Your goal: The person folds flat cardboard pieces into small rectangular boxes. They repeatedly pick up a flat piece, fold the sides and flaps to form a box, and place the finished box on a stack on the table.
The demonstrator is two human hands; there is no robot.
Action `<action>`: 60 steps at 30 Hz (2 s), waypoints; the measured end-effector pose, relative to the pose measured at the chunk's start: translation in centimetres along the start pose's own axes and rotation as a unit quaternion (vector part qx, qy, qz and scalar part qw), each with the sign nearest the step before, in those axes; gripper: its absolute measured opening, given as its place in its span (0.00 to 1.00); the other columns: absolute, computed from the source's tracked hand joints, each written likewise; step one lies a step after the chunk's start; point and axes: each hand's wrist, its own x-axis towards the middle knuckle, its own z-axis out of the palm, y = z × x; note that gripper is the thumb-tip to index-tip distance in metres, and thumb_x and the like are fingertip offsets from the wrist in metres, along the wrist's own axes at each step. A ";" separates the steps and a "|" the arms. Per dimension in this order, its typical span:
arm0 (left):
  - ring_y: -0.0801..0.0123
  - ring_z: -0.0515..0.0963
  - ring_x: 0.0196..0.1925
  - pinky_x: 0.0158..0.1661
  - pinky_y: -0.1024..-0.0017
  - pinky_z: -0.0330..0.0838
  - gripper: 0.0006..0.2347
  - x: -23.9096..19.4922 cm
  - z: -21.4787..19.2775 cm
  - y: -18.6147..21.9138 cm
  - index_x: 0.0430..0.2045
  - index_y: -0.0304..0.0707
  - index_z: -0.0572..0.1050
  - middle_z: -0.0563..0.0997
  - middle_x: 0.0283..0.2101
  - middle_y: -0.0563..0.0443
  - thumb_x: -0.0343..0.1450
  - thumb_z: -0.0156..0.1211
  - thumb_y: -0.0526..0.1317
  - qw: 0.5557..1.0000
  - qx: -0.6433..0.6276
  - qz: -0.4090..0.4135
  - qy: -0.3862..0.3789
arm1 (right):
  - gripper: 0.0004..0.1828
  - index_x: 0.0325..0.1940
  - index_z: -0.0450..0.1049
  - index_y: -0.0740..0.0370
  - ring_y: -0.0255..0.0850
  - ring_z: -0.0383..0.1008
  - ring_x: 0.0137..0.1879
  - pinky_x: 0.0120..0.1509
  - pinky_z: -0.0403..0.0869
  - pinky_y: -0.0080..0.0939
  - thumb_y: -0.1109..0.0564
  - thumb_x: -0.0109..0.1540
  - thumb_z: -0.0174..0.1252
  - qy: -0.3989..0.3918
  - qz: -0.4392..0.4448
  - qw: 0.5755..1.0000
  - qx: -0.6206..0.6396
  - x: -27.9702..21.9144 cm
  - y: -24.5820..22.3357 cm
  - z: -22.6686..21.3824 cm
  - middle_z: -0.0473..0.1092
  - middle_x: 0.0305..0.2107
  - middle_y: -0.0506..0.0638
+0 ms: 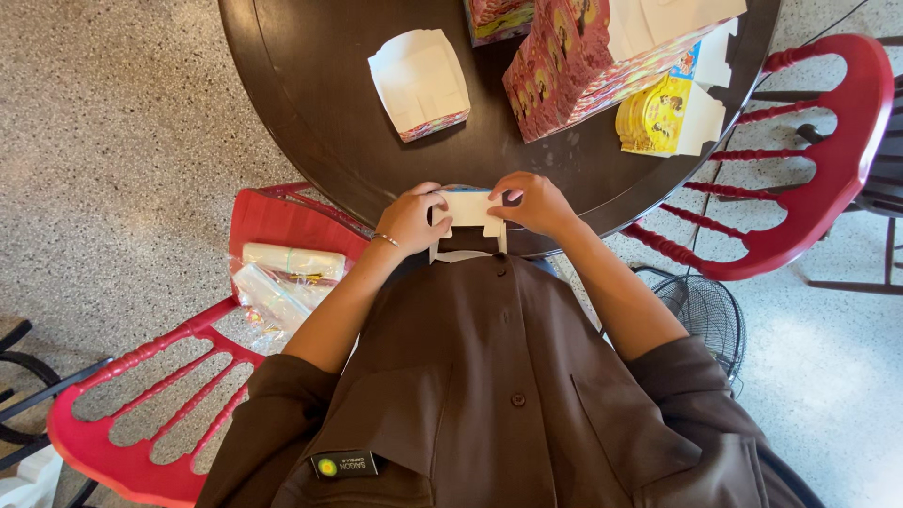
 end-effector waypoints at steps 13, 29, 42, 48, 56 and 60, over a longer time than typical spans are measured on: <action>0.56 0.84 0.41 0.45 0.65 0.77 0.09 6.0 2.2 -3.2 0.36 0.44 0.85 0.85 0.39 0.46 0.65 0.72 0.42 1.000 -0.024 0.007 0.005 | 0.15 0.43 0.84 0.53 0.40 0.79 0.36 0.43 0.76 0.41 0.49 0.55 0.72 0.046 0.039 0.998 -0.015 4.6 2.2 1.7 0.80 0.37 0.49; 0.64 0.75 0.52 0.47 0.68 0.77 0.35 -4.2 7.2 -3.9 0.69 0.40 0.56 0.67 0.62 0.44 0.68 0.68 0.44 0.946 -0.316 -0.057 0.053 | 0.20 0.31 0.62 0.61 0.26 0.62 0.31 0.32 0.62 0.33 0.53 0.63 0.70 0.040 0.061 0.954 0.292 -4.2 3.6 6.9 0.64 0.24 0.41; 0.41 0.72 0.59 0.60 0.57 0.68 0.38 -0.8 9.4 -7.2 0.77 0.39 0.39 0.65 0.62 0.27 0.78 0.51 0.57 0.983 -0.174 -0.057 0.013 | 0.26 0.18 0.65 0.58 0.26 0.63 0.20 0.24 0.63 0.33 0.46 0.65 0.63 0.117 0.109 0.959 0.235 -2.1 2.5 7.3 0.63 0.14 0.41; 0.40 0.75 0.58 0.60 0.58 0.68 0.37 -0.8 11.0 -8.5 0.76 0.43 0.39 0.69 0.56 0.27 0.77 0.48 0.58 0.979 -0.190 -0.063 0.041 | 0.30 0.19 0.59 0.63 0.29 0.71 0.21 0.22 0.70 0.34 0.45 0.63 0.68 0.129 0.141 0.951 0.243 -1.3 3.1 7.0 0.64 0.15 0.44; 0.37 0.79 0.53 0.52 0.54 0.73 0.37 1.2 9.7 -6.5 0.74 0.52 0.38 0.75 0.57 0.24 0.73 0.55 0.46 0.981 -0.154 -0.119 0.029 | 0.25 0.22 0.72 0.66 0.34 0.73 0.19 0.24 0.70 0.35 0.44 0.64 0.63 0.057 0.161 0.972 0.164 -0.6 2.0 5.5 0.71 0.14 0.50; 0.36 0.82 0.47 0.49 0.51 0.75 0.36 1.0 9.3 -6.0 0.75 0.54 0.39 0.80 0.50 0.27 0.73 0.52 0.47 0.978 -0.144 -0.151 0.033 | 0.22 0.28 0.72 0.65 0.33 0.73 0.20 0.25 0.72 0.35 0.45 0.68 0.54 0.055 0.154 0.964 0.209 -0.6 2.1 6.0 0.71 0.16 0.49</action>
